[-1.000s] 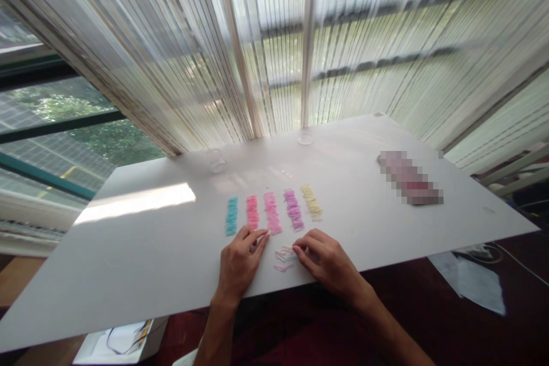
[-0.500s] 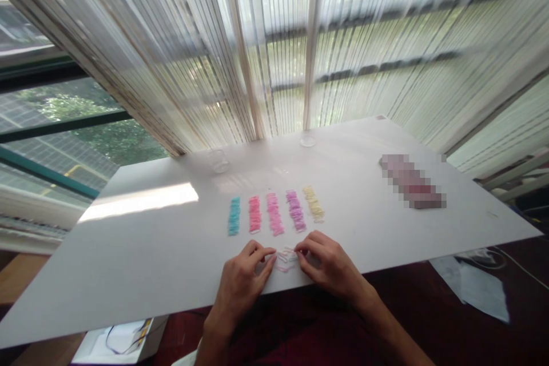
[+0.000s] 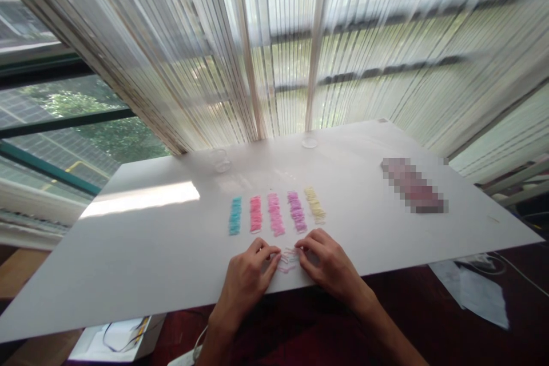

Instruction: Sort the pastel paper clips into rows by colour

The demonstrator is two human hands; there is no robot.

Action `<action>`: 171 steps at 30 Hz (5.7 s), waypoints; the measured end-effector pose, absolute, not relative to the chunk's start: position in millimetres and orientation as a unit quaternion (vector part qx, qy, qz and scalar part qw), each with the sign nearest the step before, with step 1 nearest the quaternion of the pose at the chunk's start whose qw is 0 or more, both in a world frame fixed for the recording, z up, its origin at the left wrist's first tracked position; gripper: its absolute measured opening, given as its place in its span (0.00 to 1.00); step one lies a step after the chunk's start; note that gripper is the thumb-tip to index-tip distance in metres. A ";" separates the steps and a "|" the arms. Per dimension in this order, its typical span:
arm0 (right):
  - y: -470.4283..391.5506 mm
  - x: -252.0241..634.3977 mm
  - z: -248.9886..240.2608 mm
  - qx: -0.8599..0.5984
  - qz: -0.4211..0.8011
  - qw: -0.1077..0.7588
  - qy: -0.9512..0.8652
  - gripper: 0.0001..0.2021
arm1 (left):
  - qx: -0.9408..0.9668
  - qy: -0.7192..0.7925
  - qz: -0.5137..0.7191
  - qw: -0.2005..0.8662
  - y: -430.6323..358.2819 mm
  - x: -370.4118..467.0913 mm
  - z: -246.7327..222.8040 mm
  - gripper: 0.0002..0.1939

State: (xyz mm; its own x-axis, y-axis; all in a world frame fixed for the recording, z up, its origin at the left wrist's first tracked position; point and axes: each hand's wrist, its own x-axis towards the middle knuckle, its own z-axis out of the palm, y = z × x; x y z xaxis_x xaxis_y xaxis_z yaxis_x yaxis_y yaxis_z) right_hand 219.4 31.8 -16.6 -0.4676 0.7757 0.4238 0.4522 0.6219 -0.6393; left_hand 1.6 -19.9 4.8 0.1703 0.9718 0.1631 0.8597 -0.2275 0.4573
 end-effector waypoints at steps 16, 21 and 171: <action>32.0 220.3 -14.7 -0.370 0.235 0.332 -0.835 0.07 | 0.779 0.582 0.188 0.138 8.9 6.2 11.0 0.07; 31.6 219.3 -16.1 -0.371 0.236 0.332 -0.835 0.07 | 0.802 0.563 0.153 0.124 13.3 5.9 10.2 0.06; 87.6 280.0 -15.3 -0.438 0.153 0.358 -0.810 0.07 | 0.736 0.519 0.408 0.149 -18.4 -2.5 -10.5 0.07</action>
